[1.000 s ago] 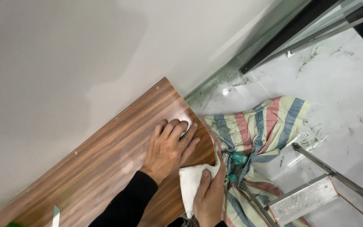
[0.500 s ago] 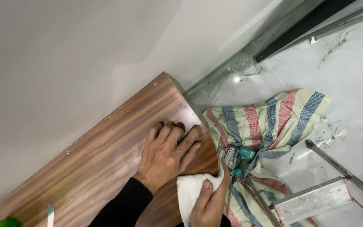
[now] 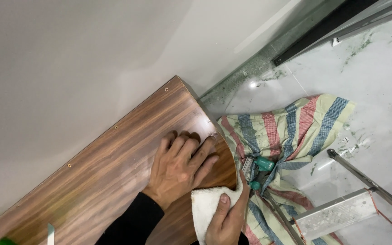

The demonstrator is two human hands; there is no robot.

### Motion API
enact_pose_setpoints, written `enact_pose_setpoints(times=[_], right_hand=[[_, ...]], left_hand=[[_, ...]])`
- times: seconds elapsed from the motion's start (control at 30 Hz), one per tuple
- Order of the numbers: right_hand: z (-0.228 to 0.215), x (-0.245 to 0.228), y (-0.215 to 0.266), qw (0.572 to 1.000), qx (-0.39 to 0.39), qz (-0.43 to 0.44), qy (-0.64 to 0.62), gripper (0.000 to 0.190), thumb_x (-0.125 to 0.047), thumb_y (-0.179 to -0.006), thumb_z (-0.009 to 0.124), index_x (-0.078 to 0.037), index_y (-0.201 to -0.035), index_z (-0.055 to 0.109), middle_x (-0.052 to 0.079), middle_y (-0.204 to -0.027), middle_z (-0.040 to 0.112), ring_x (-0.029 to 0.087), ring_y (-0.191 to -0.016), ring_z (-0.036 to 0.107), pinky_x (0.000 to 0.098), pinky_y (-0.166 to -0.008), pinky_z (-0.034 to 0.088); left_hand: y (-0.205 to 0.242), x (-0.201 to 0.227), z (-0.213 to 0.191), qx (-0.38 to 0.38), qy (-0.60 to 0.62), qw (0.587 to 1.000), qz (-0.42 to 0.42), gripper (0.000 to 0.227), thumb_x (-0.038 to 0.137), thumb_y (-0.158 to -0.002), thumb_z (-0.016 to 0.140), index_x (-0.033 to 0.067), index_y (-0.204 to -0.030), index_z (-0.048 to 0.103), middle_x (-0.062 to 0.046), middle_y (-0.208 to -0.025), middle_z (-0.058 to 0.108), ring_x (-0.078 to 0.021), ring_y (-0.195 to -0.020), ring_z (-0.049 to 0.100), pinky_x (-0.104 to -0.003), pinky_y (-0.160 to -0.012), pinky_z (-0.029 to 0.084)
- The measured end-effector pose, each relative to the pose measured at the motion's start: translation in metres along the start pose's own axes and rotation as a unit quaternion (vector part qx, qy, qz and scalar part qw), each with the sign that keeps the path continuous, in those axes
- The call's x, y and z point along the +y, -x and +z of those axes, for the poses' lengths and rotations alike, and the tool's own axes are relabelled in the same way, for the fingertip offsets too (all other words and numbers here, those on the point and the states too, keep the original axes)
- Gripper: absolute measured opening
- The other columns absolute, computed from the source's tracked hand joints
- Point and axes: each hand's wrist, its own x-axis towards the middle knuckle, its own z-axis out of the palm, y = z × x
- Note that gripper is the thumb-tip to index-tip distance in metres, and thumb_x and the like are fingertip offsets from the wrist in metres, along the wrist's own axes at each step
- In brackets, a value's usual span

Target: Cleaning and prepping a wooden shelf by wiping it with a cloth and scraping off debris with a small blade.

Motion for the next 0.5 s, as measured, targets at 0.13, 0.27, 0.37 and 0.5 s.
enact_pose_setpoints(times=[0.13,0.27,0.37,0.5], right_hand=[[-0.002,0.015,-0.002,1.000,-0.014,-0.012,-0.004,0.076,-0.053,-0.120,0.037,-0.002,-0.175,0.045,0.025,-0.170,0.063,0.042,-0.152,0.068,0.0484,-0.113,0.063],[-0.007,0.025,-0.004,0.999,-0.051,0.011,-0.001,0.078,-0.050,-0.118,0.040,-0.005,-0.181,0.039,0.025,-0.176,0.056,0.041,-0.158,0.061,0.0518,-0.118,0.056],[-0.009,0.019,-0.007,0.998,-0.057,0.020,0.008,0.078,-0.049,-0.117,0.042,-0.006,-0.182,0.040,0.023,-0.178,0.057,0.040,-0.161,0.059,0.0514,-0.121,0.053],[-0.010,0.031,-0.015,0.998,-0.048,-0.015,0.021,0.062,-0.036,-0.119,0.047,-0.004,-0.172,0.055,0.021,-0.165,0.071,0.035,-0.151,0.067,0.0446,-0.121,0.049]], left_hand=[[-0.001,0.000,0.003,0.001,0.007,1.000,-0.013,0.038,0.043,-0.122,0.071,0.0130,-0.145,0.079,-0.006,-0.110,0.065,-0.0262,-0.105,0.063,-0.047,-0.099,0.049],[0.005,0.000,0.007,-0.017,0.001,1.000,-0.023,0.042,0.042,-0.122,0.067,0.0128,-0.149,0.082,-0.004,-0.112,0.065,-0.0269,-0.105,0.060,-0.048,-0.095,0.047],[0.003,0.000,0.009,-0.019,-0.006,0.999,-0.028,0.042,0.042,-0.123,0.061,0.0166,-0.150,0.081,-0.003,-0.107,0.063,-0.0264,-0.098,0.059,-0.046,-0.091,0.045],[0.006,0.002,0.010,-0.011,-0.035,0.999,-0.033,0.047,0.047,-0.124,0.055,0.0220,-0.152,0.084,-0.001,-0.106,0.064,-0.0235,-0.098,0.058,-0.043,-0.089,0.043]])
